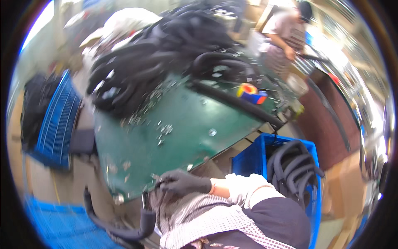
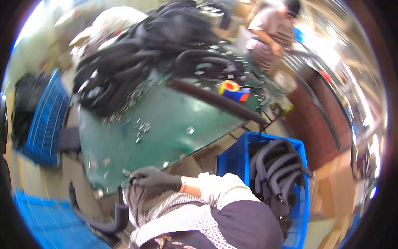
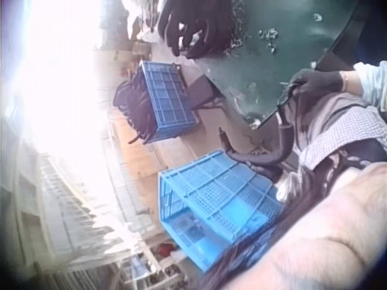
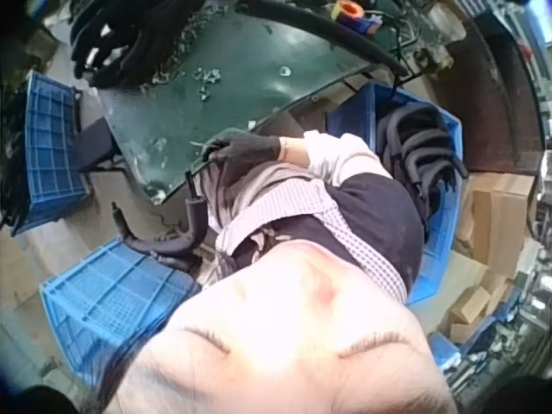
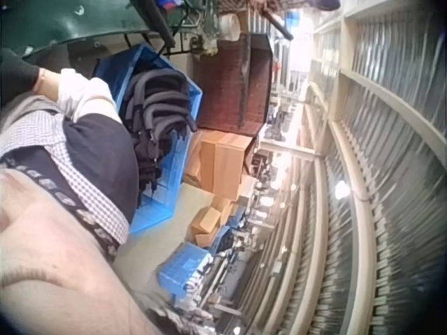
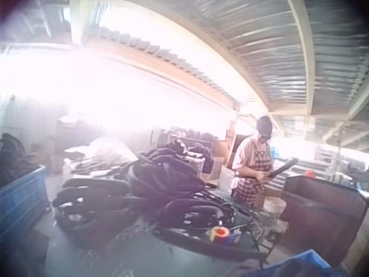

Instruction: The person repeatedly picks up black rubber hoses and small metal clips from a green workbench. They attach the clips to the ends of the hoses and place the finished units into a blue crate. The process is repeated continuously throughout the clip.

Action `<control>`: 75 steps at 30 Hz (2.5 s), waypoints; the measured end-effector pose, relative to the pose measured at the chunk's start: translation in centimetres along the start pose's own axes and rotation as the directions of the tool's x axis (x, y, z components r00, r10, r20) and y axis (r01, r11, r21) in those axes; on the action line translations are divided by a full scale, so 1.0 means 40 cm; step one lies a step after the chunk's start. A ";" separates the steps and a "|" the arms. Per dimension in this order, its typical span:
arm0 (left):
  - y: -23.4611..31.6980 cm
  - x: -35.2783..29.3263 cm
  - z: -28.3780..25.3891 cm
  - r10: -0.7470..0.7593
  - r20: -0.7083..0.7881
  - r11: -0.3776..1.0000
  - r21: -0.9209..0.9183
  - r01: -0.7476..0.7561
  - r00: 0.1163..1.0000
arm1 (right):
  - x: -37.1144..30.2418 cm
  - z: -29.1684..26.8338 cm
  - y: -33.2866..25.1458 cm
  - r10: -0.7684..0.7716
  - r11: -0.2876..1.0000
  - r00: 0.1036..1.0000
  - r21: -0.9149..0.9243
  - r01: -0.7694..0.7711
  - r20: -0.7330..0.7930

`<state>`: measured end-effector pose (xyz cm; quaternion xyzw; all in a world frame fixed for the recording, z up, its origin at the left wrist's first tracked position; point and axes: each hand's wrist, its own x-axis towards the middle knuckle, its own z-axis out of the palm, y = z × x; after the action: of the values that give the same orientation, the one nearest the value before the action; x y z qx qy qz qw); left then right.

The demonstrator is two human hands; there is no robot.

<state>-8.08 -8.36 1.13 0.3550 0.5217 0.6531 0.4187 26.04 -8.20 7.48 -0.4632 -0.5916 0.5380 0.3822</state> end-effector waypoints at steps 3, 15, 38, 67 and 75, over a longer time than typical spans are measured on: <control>-0.105 -0.057 -0.080 0.114 0.180 0.973 0.179 -0.147 0.977 | -0.021 0.006 0.027 0.037 0.998 0.999 -0.044 -0.038 -0.025; -0.159 -0.082 -0.104 -0.558 0.169 0.473 -0.739 0.480 0.812 | 0.016 0.044 -0.047 0.310 0.924 0.949 0.216 -0.315 0.058; 0.069 -0.185 0.101 -0.076 0.717 0.878 0.377 -0.294 0.693 | 0.042 0.154 0.038 0.307 0.929 0.912 0.122 -0.349 0.271; 0.024 -0.194 0.150 0.071 0.676 0.697 0.492 -0.521 0.734 | -0.002 0.173 0.006 0.115 0.913 0.979 -0.406 -0.037 0.169; 0.014 -0.208 0.147 0.111 0.690 0.646 0.497 -0.580 0.715 | 0.024 0.171 0.061 0.364 0.931 0.844 -0.165 -0.325 0.394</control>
<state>0.41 -13.79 2.64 0.7696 0.4785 0.3349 0.2578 19.61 -9.22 4.13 -0.4529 -0.5905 0.6568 0.1221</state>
